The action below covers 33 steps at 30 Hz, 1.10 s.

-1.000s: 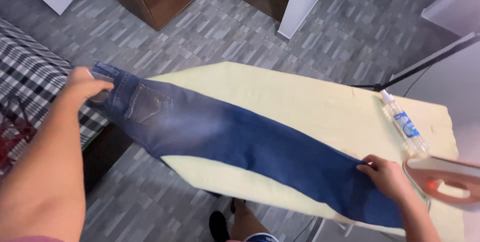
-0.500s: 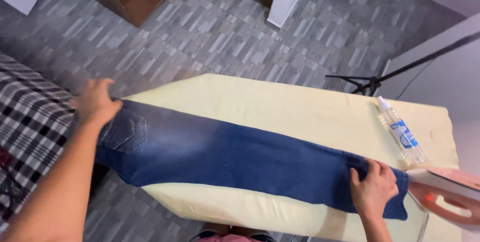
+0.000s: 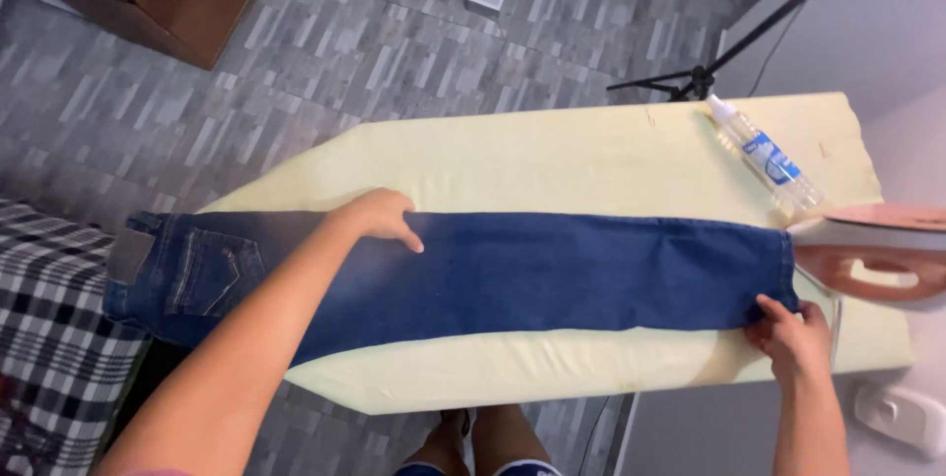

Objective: The person irons a pair of blue jeans on an ironing board. They smooth the back pockets and waistband, then flip the jeans to iron the front. They continue by ironing each leg separately, repositioning the garment as needed.

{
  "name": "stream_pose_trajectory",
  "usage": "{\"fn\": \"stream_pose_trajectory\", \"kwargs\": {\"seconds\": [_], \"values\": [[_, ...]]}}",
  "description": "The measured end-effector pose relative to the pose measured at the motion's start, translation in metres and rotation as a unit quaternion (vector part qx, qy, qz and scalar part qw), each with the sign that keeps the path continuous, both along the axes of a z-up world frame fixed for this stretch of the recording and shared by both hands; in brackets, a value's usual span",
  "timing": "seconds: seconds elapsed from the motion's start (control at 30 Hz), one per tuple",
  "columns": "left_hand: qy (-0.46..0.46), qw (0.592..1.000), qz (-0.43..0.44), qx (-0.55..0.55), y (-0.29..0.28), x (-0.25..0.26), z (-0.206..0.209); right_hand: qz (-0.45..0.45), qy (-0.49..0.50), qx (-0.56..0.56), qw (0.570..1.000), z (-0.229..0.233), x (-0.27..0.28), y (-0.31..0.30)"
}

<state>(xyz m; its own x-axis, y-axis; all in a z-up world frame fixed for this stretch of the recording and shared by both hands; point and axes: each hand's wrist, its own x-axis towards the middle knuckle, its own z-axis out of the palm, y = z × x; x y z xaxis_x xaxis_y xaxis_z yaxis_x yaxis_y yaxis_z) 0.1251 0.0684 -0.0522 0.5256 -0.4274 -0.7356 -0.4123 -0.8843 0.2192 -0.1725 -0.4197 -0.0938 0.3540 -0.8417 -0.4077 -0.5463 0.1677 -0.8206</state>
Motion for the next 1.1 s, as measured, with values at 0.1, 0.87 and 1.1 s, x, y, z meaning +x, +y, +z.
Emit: {"fn": "stream_pose_trajectory", "kwargs": {"seconds": [0.1,0.87,1.1], "values": [[0.009,1.0,0.017,-0.014,-0.024,-0.006,0.002,0.002,-0.015,0.0,1.0,0.014,-0.01,-0.005],[-0.023,0.984,-0.079,-0.156,-0.329,-0.059,-0.055,0.473,0.09,-0.484,0.731,0.002,0.035,0.065],[0.004,0.982,-0.038,-0.185,-0.394,-0.081,-0.026,0.145,0.002,-0.233,0.962,0.046,-0.011,-0.014]]}}
